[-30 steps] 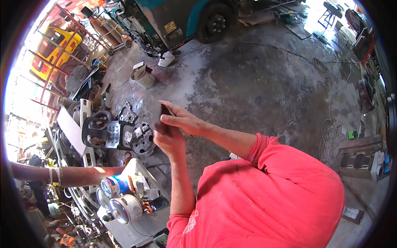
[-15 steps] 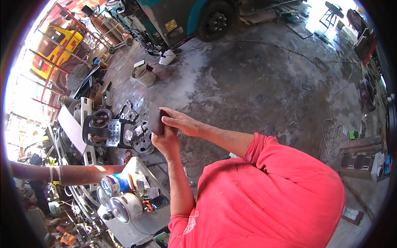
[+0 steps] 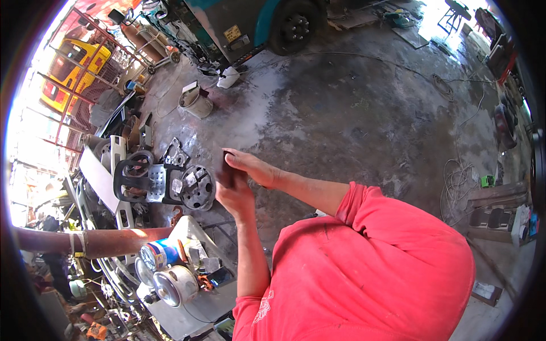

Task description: The person folds a sanding sheet, dips it into a paint can, and rubs the paint onto a small metal piece. They then walk to a teal truck and apply the paint to the vehicle's side panel near the wheel arch using the sanding sheet.

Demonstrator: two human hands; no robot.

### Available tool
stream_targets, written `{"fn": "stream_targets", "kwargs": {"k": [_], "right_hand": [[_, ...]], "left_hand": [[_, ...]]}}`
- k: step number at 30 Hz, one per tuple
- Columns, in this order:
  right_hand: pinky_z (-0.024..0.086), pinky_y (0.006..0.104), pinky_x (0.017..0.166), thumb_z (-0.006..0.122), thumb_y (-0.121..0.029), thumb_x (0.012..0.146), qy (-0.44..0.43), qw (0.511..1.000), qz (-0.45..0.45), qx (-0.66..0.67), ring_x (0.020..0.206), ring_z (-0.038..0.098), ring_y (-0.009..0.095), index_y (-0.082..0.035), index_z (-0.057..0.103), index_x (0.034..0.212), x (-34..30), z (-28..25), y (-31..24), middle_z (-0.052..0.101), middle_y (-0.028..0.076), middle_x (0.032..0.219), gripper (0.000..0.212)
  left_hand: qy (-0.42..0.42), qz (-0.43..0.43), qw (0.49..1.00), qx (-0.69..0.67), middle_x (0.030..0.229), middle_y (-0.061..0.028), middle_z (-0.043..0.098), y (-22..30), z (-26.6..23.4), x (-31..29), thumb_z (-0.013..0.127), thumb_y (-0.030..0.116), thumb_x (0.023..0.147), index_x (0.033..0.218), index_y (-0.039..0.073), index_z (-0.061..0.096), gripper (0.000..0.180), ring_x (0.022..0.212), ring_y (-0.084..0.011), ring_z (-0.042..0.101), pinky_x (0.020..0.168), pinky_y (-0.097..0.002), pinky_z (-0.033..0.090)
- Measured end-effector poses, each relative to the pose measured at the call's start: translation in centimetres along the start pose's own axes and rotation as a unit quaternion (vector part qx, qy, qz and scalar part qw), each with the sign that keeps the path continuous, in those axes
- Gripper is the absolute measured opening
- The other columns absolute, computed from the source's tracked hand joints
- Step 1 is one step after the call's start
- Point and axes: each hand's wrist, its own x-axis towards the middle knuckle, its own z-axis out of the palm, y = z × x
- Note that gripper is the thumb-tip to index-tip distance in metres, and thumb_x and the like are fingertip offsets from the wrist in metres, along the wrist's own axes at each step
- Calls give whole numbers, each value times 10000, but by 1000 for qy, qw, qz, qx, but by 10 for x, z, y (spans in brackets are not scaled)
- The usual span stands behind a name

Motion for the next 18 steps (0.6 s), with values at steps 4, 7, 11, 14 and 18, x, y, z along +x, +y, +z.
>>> {"fn": "stream_targets", "kwargs": {"k": [4, 7, 11, 14, 18], "right_hand": [[383, 355, 1230, 579, -591, 1118, 23, 999, -36, -32, 1439, 506, 175, -16, 329, 1710, -8, 11, 0, 521, 80, 1605, 862], [437, 350, 1171, 594, -612, 1100, 30, 989, -98, -110, 1389, 548, 169, -29, 276, 1735, 2, 0, -12, 485, 60, 1652, 918], [475, 325, 1076, 602, -610, 1092, 21, 992, -119, -42, 1226, 618, 151, -33, 348, 1717, 13, -16, -21, 562, 34, 1598, 888], [486, 301, 1003, 597, -611, 1091, -8, 997, -72, 4, 1132, 637, 141, -29, 418, 1687, 15, -16, -11, 623, 27, 1536, 852], [475, 315, 984, 517, -663, 1097, -18, 995, -84, -51, 1147, 630, 164, -67, 466, 1676, 19, -13, -2, 618, 43, 1557, 832]], "left_hand": [[-2, 22, 1000, 19, 1011, -179, 815, -15, -6, 12, 732, 121, 982, 1223, -8, 741, 273, 919, -325, 809, 838, -400, 604], [-53, -26, 995, -81, 1004, -179, 807, -15, -12, -3, 698, 103, 989, 1214, -1, 743, 252, 917, -327, 806, 837, -402, 604], [-81, 60, 995, -3, 1029, -197, 798, -11, -10, -32, 647, 58, 989, 1242, 11, 738, 273, 949, -375, 800, 852, -412, 605], [-38, 46, 998, -1, 1064, -216, 791, -15, 0, -37, 613, 10, 994, 1280, 15, 724, 307, 1006, -428, 780, 865, -442, 600], [-38, 39, 999, 6, 1085, -209, 792, -21, 5, -35, 616, 5, 996, 1296, 35, 725, 321, 987, -422, 786, 847, -456, 602]]}}
